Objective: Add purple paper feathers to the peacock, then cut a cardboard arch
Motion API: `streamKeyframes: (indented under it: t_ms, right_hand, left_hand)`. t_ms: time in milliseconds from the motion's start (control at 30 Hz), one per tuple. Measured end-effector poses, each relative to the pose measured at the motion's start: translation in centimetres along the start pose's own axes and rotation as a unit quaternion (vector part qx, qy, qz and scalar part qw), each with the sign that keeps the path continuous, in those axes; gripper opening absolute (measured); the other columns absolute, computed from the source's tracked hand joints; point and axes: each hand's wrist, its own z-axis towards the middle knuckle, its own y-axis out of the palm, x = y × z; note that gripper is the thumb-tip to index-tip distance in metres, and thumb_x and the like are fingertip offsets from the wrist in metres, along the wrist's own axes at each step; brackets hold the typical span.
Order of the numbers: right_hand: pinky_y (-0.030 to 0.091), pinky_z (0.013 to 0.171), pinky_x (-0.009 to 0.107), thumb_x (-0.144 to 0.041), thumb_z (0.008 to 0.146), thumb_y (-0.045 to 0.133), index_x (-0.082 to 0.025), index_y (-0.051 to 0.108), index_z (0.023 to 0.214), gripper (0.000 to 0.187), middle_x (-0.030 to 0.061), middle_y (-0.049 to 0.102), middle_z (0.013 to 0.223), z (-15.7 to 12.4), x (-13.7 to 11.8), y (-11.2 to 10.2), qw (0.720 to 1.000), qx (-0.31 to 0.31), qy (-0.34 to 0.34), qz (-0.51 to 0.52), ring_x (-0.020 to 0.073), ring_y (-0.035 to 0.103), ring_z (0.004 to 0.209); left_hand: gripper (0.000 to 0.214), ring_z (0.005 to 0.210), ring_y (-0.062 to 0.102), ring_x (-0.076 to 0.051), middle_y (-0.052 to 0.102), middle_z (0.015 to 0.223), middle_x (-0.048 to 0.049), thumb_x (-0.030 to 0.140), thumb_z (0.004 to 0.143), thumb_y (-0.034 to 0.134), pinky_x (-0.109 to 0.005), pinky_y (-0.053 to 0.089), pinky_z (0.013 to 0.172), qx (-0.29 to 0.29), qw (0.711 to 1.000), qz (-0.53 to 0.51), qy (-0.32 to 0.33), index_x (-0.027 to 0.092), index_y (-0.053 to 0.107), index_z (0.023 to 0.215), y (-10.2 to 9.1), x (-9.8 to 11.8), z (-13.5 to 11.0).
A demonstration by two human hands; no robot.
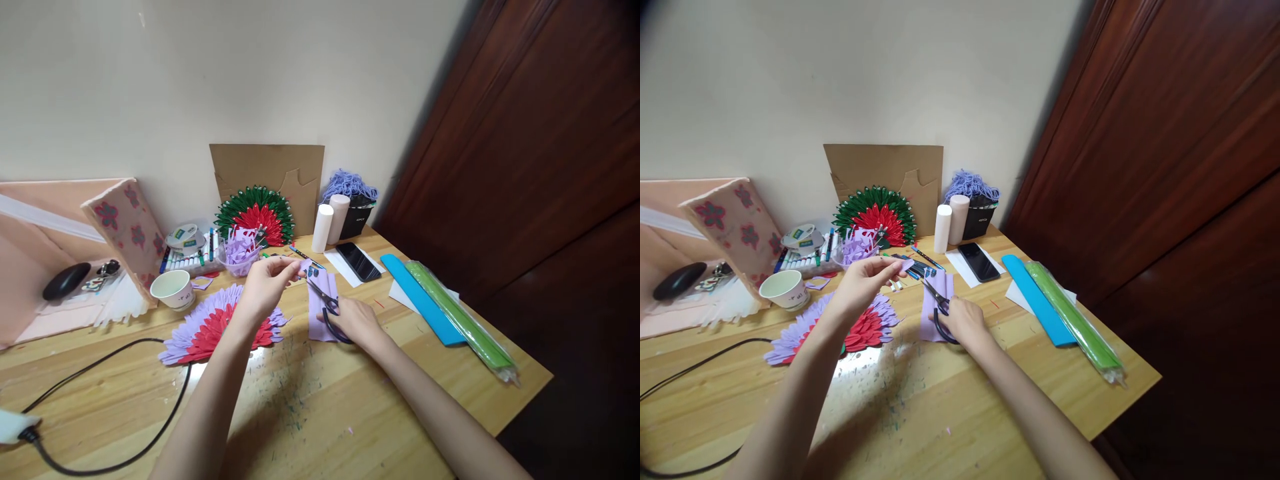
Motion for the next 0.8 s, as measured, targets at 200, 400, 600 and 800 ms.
streamKeyframes:
  t_ms: [200,400,600,800]
  right_hand:
    - [0.044,0.072,0.032,-0.036,0.08,0.059,-0.012,0.063,0.096,0.03,0.018,0.068,0.097,0.1,1.4,0.3,0.999,0.024,-0.004,-0.042,0.0299,0.063,0.096]
    - [0.044,0.07,0.033,-0.033,0.081,0.057,-0.014,0.063,0.089,0.021,0.0131,0.069,0.093,0.2,0.6,-4.2,0.991,0.091,-0.069,0.067,0.027,0.063,0.088]
    - [0.048,0.073,0.029,-0.04,0.081,0.059,-0.019,0.064,0.092,0.024,0.0044,0.068,0.091,-1.3,-2.4,-8.1,0.873,0.104,-0.266,0.396,0.0172,0.063,0.083]
    - [0.052,0.074,0.031,-0.034,0.075,0.067,-0.017,0.064,0.083,0.019,0.0042,0.067,0.082,-1.1,-3.8,-7.1,0.818,0.113,-0.265,0.497,0.0169,0.064,0.078]
  left_hand:
    - [0.012,0.063,0.061,-0.014,0.071,0.069,-0.0033,0.024,0.074,0.063,-0.027,0.049,0.066,-0.034,0.999,0.037,0.001,0.017,0.071,0.078,-0.1,1.5,-0.8]
    - [0.019,0.078,0.066,-0.018,0.072,0.082,-0.0088,0.024,0.073,0.064,-0.031,0.05,0.073,-0.069,0.997,0.031,0.006,0.013,0.068,0.088,-0.4,1.6,-1.3]
    - [0.031,0.068,0.062,-0.015,0.068,0.073,-0.0047,0.021,0.074,0.061,-0.027,0.048,0.062,-0.085,0.99,0.101,0.057,0.013,0.062,0.104,-0.6,1.2,-1.8]
    - [0.03,0.067,0.056,-0.012,0.064,0.076,-0.003,0.019,0.076,0.059,-0.025,0.046,0.063,-0.028,0.978,0.143,0.153,0.015,0.06,0.106,-0.4,1.7,-1.9]
